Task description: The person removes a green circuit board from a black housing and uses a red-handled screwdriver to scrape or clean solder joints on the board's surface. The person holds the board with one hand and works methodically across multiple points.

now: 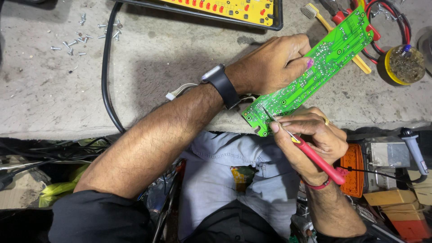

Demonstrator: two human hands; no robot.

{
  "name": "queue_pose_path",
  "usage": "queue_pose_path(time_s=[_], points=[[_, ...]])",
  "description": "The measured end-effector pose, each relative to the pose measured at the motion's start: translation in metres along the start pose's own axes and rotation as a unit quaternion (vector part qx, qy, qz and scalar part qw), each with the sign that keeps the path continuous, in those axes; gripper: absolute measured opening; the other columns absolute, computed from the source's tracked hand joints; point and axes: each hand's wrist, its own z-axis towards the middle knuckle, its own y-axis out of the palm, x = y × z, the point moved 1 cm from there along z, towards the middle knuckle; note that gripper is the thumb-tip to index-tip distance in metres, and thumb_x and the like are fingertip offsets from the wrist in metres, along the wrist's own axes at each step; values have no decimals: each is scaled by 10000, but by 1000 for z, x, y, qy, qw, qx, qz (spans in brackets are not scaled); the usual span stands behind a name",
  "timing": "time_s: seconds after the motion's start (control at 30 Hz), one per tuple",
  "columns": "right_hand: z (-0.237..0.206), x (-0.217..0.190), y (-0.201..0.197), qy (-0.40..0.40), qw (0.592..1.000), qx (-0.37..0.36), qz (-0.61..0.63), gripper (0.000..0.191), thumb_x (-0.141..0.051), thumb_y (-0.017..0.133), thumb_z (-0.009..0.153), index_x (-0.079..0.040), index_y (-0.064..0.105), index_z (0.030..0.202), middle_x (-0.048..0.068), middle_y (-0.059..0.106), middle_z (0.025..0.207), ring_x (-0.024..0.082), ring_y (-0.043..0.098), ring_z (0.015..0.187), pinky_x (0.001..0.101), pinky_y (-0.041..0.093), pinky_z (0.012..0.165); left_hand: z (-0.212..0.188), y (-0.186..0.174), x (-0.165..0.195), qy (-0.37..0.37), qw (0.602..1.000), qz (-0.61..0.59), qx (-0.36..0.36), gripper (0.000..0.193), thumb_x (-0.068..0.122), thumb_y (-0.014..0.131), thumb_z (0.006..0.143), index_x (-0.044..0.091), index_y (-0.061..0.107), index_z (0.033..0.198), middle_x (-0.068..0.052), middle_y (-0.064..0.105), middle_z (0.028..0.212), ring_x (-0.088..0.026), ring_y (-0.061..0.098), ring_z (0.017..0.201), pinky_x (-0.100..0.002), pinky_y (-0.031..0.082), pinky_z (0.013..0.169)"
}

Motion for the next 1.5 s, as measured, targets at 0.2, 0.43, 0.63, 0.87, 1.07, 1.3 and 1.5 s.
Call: queue_pose_path(time_s=[0.2,0.43,0.63,0.87,1.07,1.3,1.5], points=[[0,0,1,7,1000,9,-17,178,55,820,911,7,653,945,160,745,951,172,728,826,279,570,745,0,0,1,15,1000,-26,-6,226,223,612,1019,25,568,920,-51,566,675,-122,532,619,-361,474,583],[-2,0,-3,43,999,24,1,176,66,811,919,-8,652,938,137,741,892,169,722,802,269,563,723,0,-1,2,10,1000,12,-1,273,236,638,1027,5,549,912,-69,536,676,-137,505,617,-372,461,584],[-2,3,-5,2,1000,2,19,169,54,804,897,1,649,939,133,734,907,177,721,832,282,578,760,-1,-1,3,-2,1000,-12,-5,225,231,625,1001,32,562,915,-38,549,645,-119,517,590,-367,461,555],[0,6,-7,19,1000,11,14,171,64,817,931,10,654,933,142,745,932,183,727,846,278,572,789,0,-1,3,-2,1000,-9,-9,253,237,632,1011,6,583,921,-65,578,673,-130,536,613,-362,474,580],[6,4,-11,23,1000,-8,3,174,55,819,930,4,655,955,145,749,945,175,730,830,272,579,769,0,1,5,-1,999,-25,-32,228,231,630,983,7,636,940,-72,664,705,-117,620,650,-353,528,604],[5,4,-10,19,1000,-12,4,174,46,820,927,-4,654,946,142,748,922,177,732,837,277,585,774,-1,0,6,-7,999,-19,-36,236,240,619,983,7,640,957,-88,683,721,-137,651,657,-362,539,618],[3,5,-9,27,999,-7,19,173,49,815,924,0,651,942,151,748,925,180,733,839,279,579,773,-1,1,6,4,999,-21,-34,249,256,627,989,8,644,969,-88,703,741,-135,684,677,-361,554,631]])
